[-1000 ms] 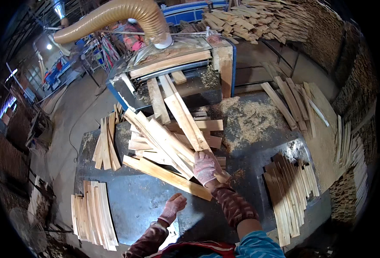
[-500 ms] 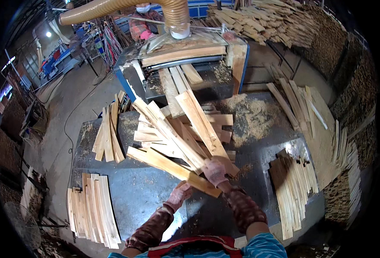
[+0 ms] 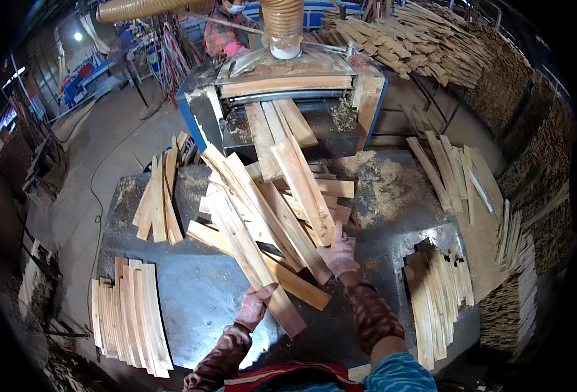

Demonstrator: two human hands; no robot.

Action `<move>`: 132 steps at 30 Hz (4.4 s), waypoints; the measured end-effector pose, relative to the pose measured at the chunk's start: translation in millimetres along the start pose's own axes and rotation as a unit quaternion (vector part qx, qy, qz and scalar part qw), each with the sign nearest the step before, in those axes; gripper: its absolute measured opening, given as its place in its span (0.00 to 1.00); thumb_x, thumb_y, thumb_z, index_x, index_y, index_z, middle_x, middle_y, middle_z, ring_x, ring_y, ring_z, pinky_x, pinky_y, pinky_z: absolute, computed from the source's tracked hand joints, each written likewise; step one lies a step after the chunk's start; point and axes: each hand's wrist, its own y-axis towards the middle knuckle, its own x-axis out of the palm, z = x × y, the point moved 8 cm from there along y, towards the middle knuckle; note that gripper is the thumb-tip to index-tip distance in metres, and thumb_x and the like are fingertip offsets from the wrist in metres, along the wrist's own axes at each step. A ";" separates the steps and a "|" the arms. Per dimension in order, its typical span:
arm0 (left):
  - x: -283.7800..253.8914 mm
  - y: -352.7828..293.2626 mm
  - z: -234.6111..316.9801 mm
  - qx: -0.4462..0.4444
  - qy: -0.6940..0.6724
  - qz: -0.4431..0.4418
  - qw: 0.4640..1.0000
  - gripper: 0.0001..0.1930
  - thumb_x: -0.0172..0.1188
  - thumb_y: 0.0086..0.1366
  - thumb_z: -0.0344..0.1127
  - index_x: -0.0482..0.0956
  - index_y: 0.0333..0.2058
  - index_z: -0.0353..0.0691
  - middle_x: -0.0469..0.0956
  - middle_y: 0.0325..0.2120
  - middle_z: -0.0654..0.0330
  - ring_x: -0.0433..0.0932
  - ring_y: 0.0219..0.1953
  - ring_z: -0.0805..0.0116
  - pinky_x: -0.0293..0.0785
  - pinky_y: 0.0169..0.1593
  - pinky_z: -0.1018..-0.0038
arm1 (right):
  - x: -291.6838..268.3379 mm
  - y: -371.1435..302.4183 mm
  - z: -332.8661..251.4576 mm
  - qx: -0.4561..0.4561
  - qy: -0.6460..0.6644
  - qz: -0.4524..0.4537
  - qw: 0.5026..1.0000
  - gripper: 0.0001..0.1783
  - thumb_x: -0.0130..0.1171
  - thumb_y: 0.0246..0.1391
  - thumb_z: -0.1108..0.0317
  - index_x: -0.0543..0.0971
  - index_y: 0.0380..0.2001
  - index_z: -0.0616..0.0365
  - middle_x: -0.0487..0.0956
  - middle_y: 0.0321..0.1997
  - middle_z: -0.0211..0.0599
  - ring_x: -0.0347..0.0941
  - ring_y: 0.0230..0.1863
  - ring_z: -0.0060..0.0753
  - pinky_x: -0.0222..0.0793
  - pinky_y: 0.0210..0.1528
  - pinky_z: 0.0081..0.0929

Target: The person repeatedly picks up wooden planks from a workbench and stacks them into neat piles. They handle the planks one at a time, aligning them before placing them onto growing stacks. The person briefly pauses to receive a small item from another person before resuming the stacking task.

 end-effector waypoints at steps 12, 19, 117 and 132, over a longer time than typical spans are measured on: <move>5.1 -20.2 40.4 0.103 -0.026 0.039 0.994 0.19 0.68 0.56 0.24 0.78 0.47 0.33 0.82 0.39 0.54 0.83 0.41 0.61 0.81 0.47 0.66 | -36.0 -52.4 -124.8 -0.207 0.028 0.022 0.978 0.46 0.59 0.55 0.42 0.59 0.67 0.61 0.66 0.65 0.59 0.68 0.59 0.61 0.66 0.60 0.48; -97.9 -35.5 -1.4 0.005 0.022 0.122 0.992 0.18 0.67 0.56 0.24 0.79 0.46 0.28 0.83 0.39 0.51 0.83 0.39 0.57 0.82 0.44 0.64 | 4.7 106.6 -155.1 -0.034 -0.028 -0.002 0.999 0.45 0.60 0.49 0.38 0.66 0.62 0.61 0.74 0.58 0.58 0.76 0.52 0.56 0.72 0.54 0.47; -91.5 -212.3 -9.3 -0.032 0.176 -0.190 0.966 0.11 0.57 0.67 0.36 0.83 0.43 0.38 0.82 0.36 0.65 0.77 0.39 0.75 0.73 0.47 0.79 | 63.8 -394.6 -134.0 0.134 0.475 -0.487 0.721 0.18 0.60 0.61 0.60 0.79 0.47 0.63 0.81 0.36 0.33 0.78 0.30 0.29 0.74 0.35 0.27; -63.0 -254.4 -34.1 0.083 -0.009 0.031 0.996 0.26 0.61 0.67 0.46 0.69 0.59 0.39 0.76 0.49 0.62 0.74 0.52 0.69 0.69 0.59 0.68 | 111.6 -401.3 -133.4 0.229 0.625 -0.521 0.534 0.17 0.61 0.60 0.65 0.77 0.52 0.53 0.79 0.49 0.29 0.77 0.52 0.33 0.75 0.54 0.42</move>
